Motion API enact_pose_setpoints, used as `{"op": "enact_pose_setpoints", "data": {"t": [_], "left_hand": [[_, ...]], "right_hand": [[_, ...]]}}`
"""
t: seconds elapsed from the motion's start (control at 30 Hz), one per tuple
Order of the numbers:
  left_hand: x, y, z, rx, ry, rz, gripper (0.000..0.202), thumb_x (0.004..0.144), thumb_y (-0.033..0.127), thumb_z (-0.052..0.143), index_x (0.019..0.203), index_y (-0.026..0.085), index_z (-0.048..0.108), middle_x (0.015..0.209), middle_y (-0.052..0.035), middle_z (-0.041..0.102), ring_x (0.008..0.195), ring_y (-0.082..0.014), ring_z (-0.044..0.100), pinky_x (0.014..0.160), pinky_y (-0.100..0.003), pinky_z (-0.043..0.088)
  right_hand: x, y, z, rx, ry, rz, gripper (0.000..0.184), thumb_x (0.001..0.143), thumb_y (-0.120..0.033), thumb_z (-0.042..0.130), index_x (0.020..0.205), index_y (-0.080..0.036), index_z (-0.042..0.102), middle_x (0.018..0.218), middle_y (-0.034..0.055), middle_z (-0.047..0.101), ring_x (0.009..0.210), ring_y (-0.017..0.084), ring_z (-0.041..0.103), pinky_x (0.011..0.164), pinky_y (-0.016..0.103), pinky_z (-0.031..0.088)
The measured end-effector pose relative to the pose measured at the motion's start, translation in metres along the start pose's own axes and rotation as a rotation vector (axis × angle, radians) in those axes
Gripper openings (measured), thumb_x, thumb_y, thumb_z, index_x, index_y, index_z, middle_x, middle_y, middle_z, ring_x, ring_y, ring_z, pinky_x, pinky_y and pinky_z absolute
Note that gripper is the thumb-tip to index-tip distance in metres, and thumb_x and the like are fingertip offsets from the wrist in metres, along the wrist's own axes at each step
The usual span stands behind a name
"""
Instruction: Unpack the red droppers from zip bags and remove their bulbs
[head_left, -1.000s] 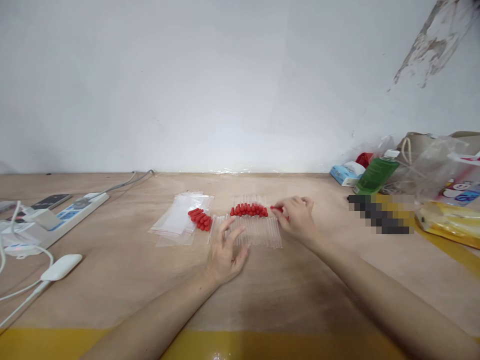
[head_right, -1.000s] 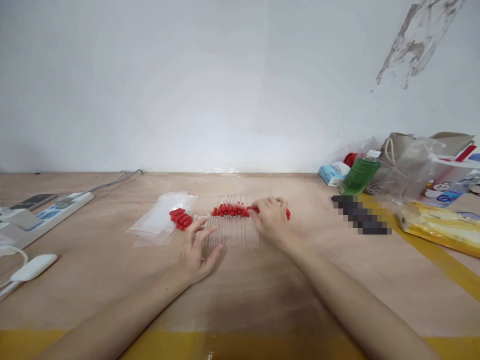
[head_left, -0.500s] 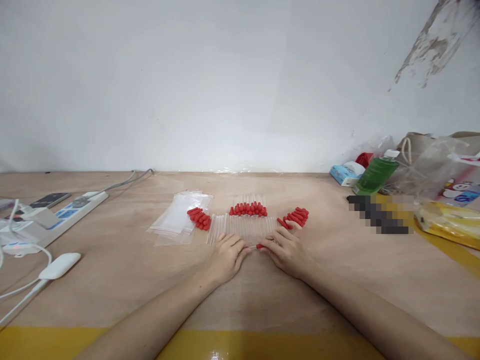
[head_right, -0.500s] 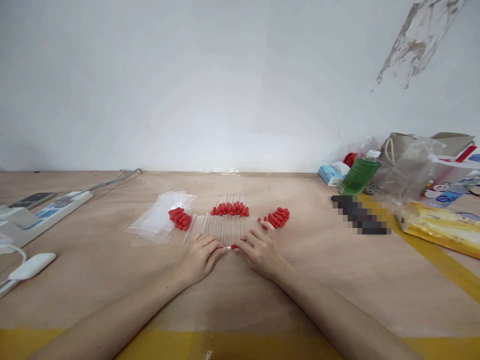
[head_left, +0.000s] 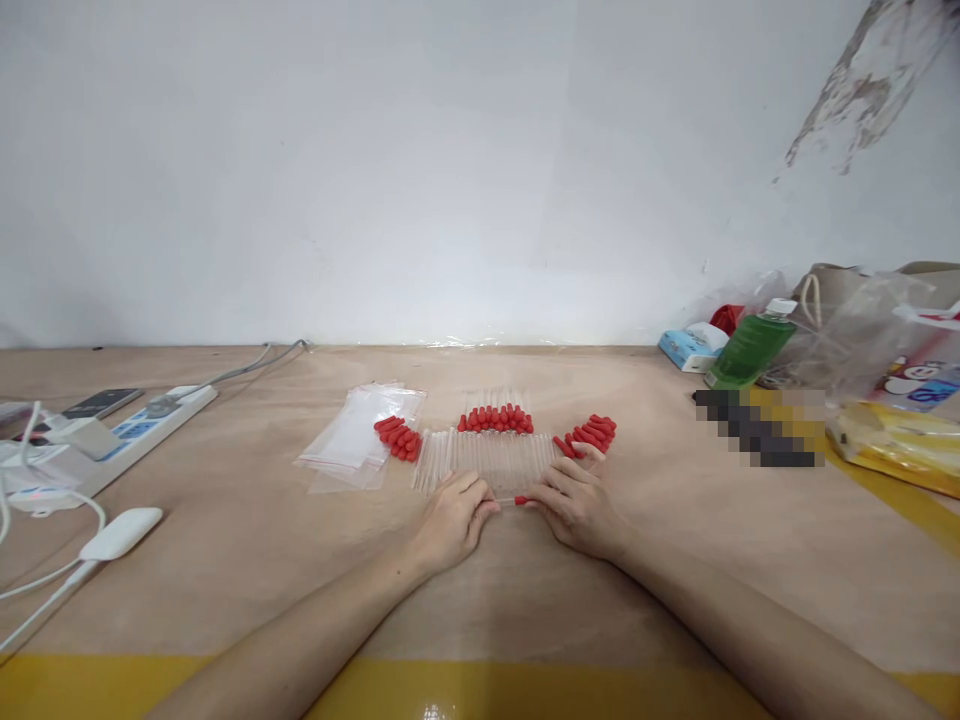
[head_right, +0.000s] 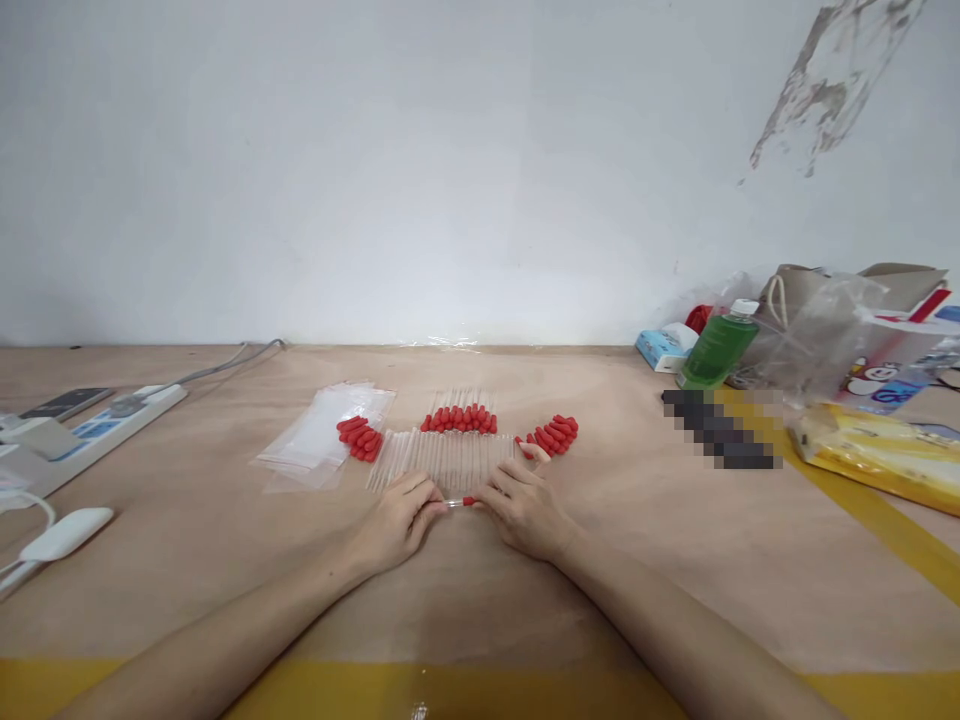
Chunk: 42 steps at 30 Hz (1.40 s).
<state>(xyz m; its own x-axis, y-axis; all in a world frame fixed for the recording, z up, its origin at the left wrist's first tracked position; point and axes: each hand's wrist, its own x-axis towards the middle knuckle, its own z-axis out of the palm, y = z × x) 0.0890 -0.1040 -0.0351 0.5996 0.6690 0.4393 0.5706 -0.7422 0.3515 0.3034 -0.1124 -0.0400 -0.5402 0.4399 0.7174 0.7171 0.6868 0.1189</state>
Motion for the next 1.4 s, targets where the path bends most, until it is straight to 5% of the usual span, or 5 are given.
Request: {"op": "enact_pose_setpoints", "data": {"t": [0.23,0.53,0.83,1.0,1.4], "left_hand": [[-0.003,-0.003,0.002,-0.025,0.023,0.007,0.02,0.091,0.026,0.037,0.082,0.017,0.053,0.076,-0.0023,0.053,0.069,-0.013,0.052,0.063,-0.025,0.043],[0.004,-0.008,-0.004,-0.024,0.257,-0.036,0.023,0.088,0.014,0.036,0.103,0.016,0.054,0.083,-0.004,0.052,0.076,-0.0134,0.052,0.07,-0.026,0.045],[0.052,-0.001,0.028,0.114,0.23,0.066,0.017,0.082,0.009,0.038,0.084,0.016,0.053,0.079,-0.0035,0.051,0.07,-0.0144,0.052,0.066,-0.027,0.046],[0.057,0.002,0.04,0.123,0.153,0.078,0.016,0.082,0.011,0.038,0.081,0.015,0.054,0.082,-0.0053,0.052,0.07,-0.015,0.053,0.065,-0.028,0.048],[0.046,0.011,0.033,-0.072,0.152,0.074,0.032,0.077,0.035,0.056,0.101,0.014,0.054,0.097,-0.0099,0.054,0.087,-0.0196,0.055,0.077,-0.034,0.048]], "right_hand": [[-0.004,0.005,-0.005,-0.013,0.033,0.021,0.015,0.081,-0.016,0.048,0.078,-0.021,0.062,0.064,-0.0016,0.056,0.07,0.013,0.047,0.085,0.035,0.025],[-0.007,0.064,-0.015,0.156,0.304,0.54,0.02,0.081,-0.024,0.048,0.093,-0.019,0.064,0.086,0.0074,0.057,0.079,0.016,0.055,0.069,0.03,0.043],[0.041,0.11,-0.013,0.178,-0.242,0.96,0.015,0.067,-0.026,0.056,0.077,-0.018,0.064,0.068,0.002,0.064,0.063,0.014,0.057,0.06,0.026,0.039],[0.046,0.102,-0.012,0.147,-0.303,0.947,0.012,0.066,-0.032,0.057,0.068,-0.022,0.064,0.068,0.0,0.066,0.069,0.016,0.057,0.074,0.034,0.033],[0.029,0.074,-0.012,-0.134,-0.398,0.434,0.012,0.069,-0.027,0.053,0.063,-0.021,0.061,0.068,0.0007,0.064,0.079,0.019,0.051,0.086,0.045,0.015]]}}
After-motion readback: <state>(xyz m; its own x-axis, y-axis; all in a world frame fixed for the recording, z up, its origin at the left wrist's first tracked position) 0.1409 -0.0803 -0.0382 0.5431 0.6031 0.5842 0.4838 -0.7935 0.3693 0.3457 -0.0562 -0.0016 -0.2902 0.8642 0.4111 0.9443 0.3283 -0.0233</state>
